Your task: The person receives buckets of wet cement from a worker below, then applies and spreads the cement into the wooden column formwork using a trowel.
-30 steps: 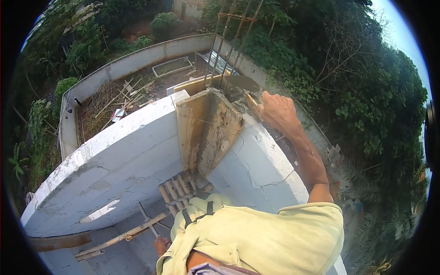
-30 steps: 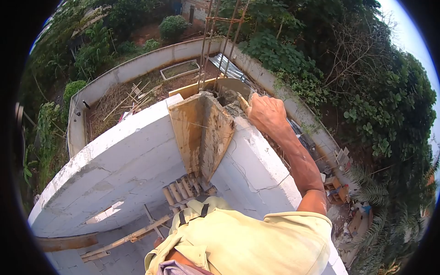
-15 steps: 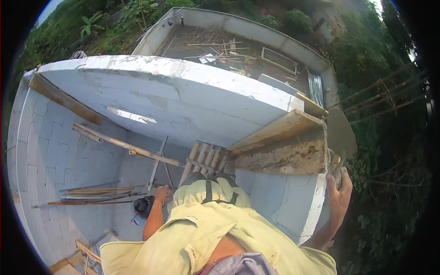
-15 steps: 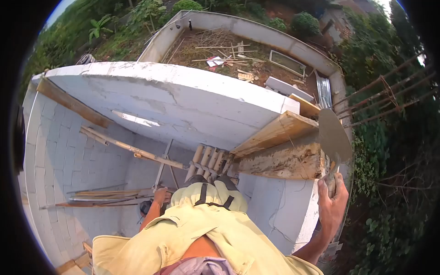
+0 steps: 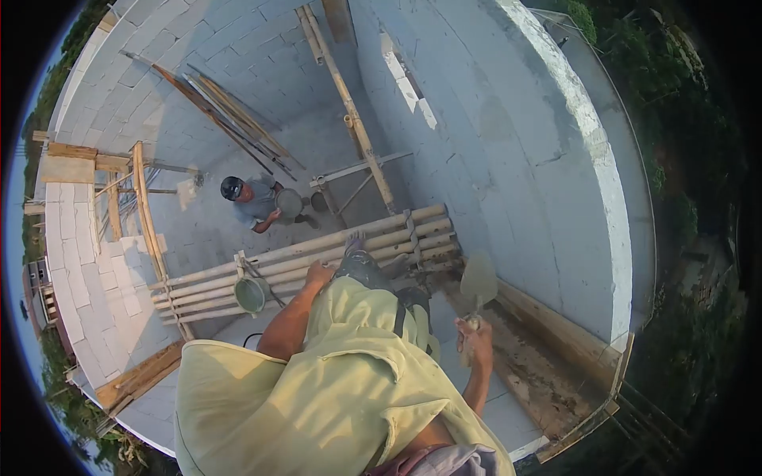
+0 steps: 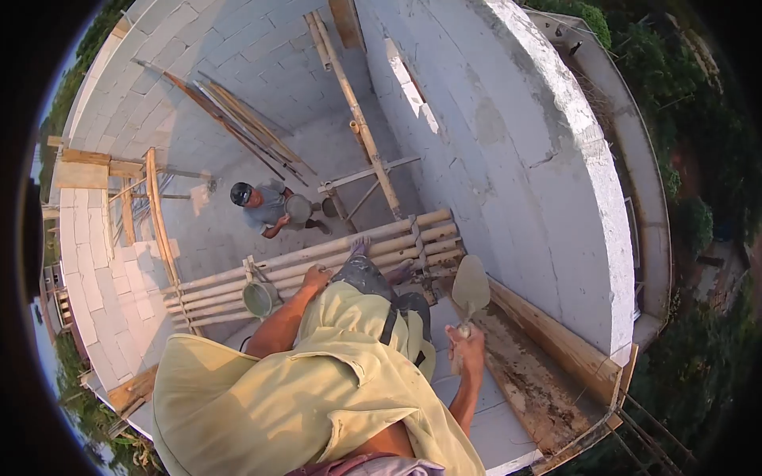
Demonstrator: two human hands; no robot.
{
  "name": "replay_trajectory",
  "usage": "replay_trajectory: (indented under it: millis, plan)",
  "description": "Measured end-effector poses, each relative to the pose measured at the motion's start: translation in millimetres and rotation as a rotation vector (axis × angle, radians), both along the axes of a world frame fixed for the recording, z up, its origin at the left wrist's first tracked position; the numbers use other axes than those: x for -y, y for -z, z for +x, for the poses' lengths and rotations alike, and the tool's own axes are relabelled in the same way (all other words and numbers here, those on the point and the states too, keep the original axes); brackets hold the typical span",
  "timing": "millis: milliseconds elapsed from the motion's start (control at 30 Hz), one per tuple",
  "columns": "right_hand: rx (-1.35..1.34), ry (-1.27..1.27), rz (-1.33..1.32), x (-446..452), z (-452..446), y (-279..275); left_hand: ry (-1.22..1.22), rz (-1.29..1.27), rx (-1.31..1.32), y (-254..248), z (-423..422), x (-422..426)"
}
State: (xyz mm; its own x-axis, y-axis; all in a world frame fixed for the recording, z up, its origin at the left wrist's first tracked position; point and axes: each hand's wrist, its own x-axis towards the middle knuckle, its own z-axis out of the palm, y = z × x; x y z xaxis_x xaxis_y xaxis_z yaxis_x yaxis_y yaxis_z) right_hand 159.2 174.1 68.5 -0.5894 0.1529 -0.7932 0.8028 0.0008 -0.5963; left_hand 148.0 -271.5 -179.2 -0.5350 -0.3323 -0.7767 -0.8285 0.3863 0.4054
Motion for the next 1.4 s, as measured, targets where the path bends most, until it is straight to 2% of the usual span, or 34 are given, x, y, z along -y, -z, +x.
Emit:
replay_trajectory:
  millis: [67, 100, 233, 300, 333, 400, 433, 467, 533, 633, 667, 733, 767, 833, 967, 1033, 1100, 1167, 1233, 1333, 1367, 1400]
  plan:
    - [0.002, -0.102, 0.042, 8.6, 5.3, 45.1, 0.101, -0.22, -0.026, 10.4, 33.7, 17.5]
    - [-0.008, -0.171, 0.083, 14.6, 9.5, 66.5, 0.104, -0.236, 0.015, 10.4, 44.5, 26.0]
    - [0.175, -0.145, -0.088, 46.7, 25.2, 128.8, 0.039, -0.207, 0.053, 28.8, 78.1, 53.4]
    - [0.215, -0.388, -0.058, 71.3, 30.0, 148.7, -0.069, -0.128, 0.06, 50.5, 89.8, 66.1]
    - [0.227, -0.39, -0.058, 85.7, 32.2, 159.1, -0.165, -0.056, 0.053, 62.1, 92.2, 75.0]
    - [0.476, -0.235, -0.199, 114.0, 44.7, 179.5, -0.121, -0.033, 0.079, 94.5, 96.1, 94.5]
    - [0.531, -0.225, -0.189, 126.7, 52.7, 192.3, -0.085, -0.014, 0.081, 113.4, 93.8, 104.8]
    - [0.549, -0.221, -0.185, 136.3, 57.9, 196.0, -0.084, -0.008, 0.099, 124.6, 93.2, 113.3]
    - [0.615, -0.233, -0.233, 157.3, 58.8, 204.0, 0.096, -0.032, 0.001, 142.3, 73.7, 134.5]
    - [0.644, -0.184, -0.235, 178.8, 76.2, 218.8, 0.168, -0.103, 0.015, 159.8, 41.6, 168.3]
    - [0.642, -0.129, -0.25, 184.8, 84.9, 222.7, 0.174, -0.097, 0.032, 190.7, 45.9, 189.5]
    - [0.654, -0.041, -0.312, 195.3, 95.1, 227.3, 0.513, -0.191, -0.11, 267.5, 64.6, 234.8]
    - [0.65, 0.038, -0.373, 201.1, 97.0, 228.7, 0.516, -0.182, -0.094, 275.9, 55.5, 245.1]
    - [0.676, 0.09, -0.372, 213.2, 99.3, 230.4, 0.259, -0.212, -0.001, 273.4, 22.9, 263.3]
    - [0.695, 0.199, -0.372, 232.7, 111.9, 239.5, 0.253, -0.263, 0.056, 332.6, -7.9, 313.3]
    - [0.713, 0.212, -0.348, 242.6, 111.6, 241.9, 0.33, -0.335, 0.022, 377.4, -17.2, 337.8]
    - [0.725, 0.223, -0.33, 252.0, 110.0, 245.0, 0.27, -0.4, -0.006, 389.2, -44.9, 341.9]
    - [0.738, 0.221, -0.309, 256.7, 111.5, 247.7, 0.558, -0.461, -0.092, 423.3, -59.1, 363.0]
    - [0.778, 0.231, -0.286, 261.9, 109.6, 249.9, 0.417, -0.466, -0.105, 462.3, -75.1, 381.7]
    - [0.835, 0.254, -0.269, 264.3, 107.3, 251.5, 0.449, -0.556, -0.209, 488.7, -95.0, 385.7]
    - [0.857, 0.251, -0.269, 267.4, 101.8, 250.3, 0.463, -0.542, -0.201, 484.7, -104.2, 384.8]
    - [0.874, 0.249, -0.268, 268.4, 99.3, 251.6, 0.557, -0.401, 0.039, 478.0, -118.6, 382.0]
